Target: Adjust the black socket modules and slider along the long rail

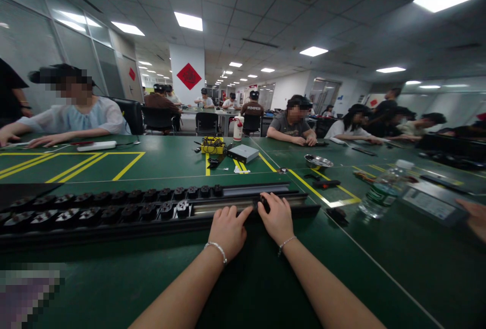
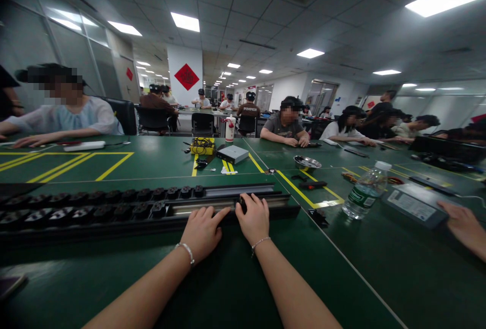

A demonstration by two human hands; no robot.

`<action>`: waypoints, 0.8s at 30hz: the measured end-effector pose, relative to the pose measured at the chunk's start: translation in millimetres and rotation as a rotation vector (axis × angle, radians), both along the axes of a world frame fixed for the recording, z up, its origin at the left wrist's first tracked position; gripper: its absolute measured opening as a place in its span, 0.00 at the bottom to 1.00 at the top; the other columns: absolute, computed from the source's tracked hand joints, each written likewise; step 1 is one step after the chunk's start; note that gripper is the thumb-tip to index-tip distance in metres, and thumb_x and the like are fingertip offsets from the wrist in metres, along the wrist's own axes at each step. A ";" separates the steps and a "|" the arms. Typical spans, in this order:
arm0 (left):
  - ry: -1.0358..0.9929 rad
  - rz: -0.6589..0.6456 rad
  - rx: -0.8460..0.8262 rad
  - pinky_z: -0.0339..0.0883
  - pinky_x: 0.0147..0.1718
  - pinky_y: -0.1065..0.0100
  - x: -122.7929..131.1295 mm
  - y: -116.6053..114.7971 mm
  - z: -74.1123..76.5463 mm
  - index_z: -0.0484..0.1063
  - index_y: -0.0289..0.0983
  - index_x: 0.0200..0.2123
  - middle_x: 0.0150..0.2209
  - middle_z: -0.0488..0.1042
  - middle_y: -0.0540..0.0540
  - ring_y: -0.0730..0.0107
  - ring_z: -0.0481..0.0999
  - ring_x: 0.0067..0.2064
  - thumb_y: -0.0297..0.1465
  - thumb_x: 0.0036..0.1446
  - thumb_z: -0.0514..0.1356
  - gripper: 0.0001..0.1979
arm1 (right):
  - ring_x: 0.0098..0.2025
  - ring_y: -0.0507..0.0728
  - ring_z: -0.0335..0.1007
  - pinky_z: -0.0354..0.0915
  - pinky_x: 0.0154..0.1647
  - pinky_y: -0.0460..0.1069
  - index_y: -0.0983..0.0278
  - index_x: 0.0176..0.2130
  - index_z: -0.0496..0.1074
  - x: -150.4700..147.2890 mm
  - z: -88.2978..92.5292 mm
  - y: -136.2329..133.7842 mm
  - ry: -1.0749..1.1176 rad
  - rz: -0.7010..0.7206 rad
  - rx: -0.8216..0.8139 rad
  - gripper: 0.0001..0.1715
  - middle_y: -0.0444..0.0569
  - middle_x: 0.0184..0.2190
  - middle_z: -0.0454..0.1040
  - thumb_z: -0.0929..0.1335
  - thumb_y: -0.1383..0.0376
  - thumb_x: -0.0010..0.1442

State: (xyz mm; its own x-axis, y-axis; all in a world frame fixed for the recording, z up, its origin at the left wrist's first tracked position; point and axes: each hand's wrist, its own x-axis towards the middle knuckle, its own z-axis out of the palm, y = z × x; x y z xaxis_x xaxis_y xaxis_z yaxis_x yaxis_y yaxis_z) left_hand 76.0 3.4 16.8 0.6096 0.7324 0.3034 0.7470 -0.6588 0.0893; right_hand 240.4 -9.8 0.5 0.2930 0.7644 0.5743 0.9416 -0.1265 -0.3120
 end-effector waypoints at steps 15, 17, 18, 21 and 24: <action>-0.027 -0.024 0.021 0.52 0.42 0.61 -1.4 2.3 -4.0 0.55 0.51 0.55 0.40 0.65 0.46 0.62 0.62 0.43 0.29 0.50 0.53 0.28 | 0.53 0.57 0.60 0.44 0.57 0.57 0.61 0.47 0.67 -1.1 2.7 -1.5 0.026 -0.001 -0.025 0.20 0.49 0.45 0.71 0.59 0.59 0.57; -0.024 -0.023 0.019 0.52 0.42 0.61 -1.4 2.4 -4.2 0.55 0.51 0.55 0.40 0.65 0.47 0.62 0.62 0.43 0.29 0.50 0.53 0.28 | 0.53 0.57 0.60 0.45 0.57 0.57 0.61 0.47 0.67 -0.4 2.0 -0.8 0.025 -0.001 -0.024 0.20 0.49 0.45 0.71 0.59 0.59 0.57; -0.022 -0.023 0.021 0.52 0.42 0.61 -1.4 2.5 -4.3 0.54 0.51 0.55 0.40 0.65 0.46 0.62 0.62 0.43 0.29 0.50 0.53 0.28 | 0.53 0.57 0.60 0.45 0.57 0.57 0.61 0.47 0.67 0.1 1.5 -0.5 0.023 0.001 -0.022 0.20 0.49 0.45 0.71 0.59 0.59 0.57; -0.020 -0.028 0.024 0.52 0.42 0.61 -1.2 3.1 -4.9 0.54 0.51 0.55 0.40 0.65 0.46 0.62 0.62 0.43 0.30 0.51 0.53 0.27 | 0.53 0.57 0.60 0.45 0.56 0.57 0.61 0.46 0.68 1.0 0.2 0.4 0.018 0.003 -0.015 0.20 0.50 0.45 0.71 0.59 0.59 0.56; -0.022 -0.023 0.024 0.52 0.42 0.61 -1.2 3.5 -5.5 0.55 0.51 0.55 0.40 0.65 0.46 0.61 0.62 0.43 0.30 0.51 0.53 0.27 | 0.52 0.57 0.60 0.45 0.56 0.56 0.62 0.46 0.68 1.0 -0.1 0.4 0.018 0.004 -0.011 0.20 0.50 0.45 0.71 0.59 0.59 0.56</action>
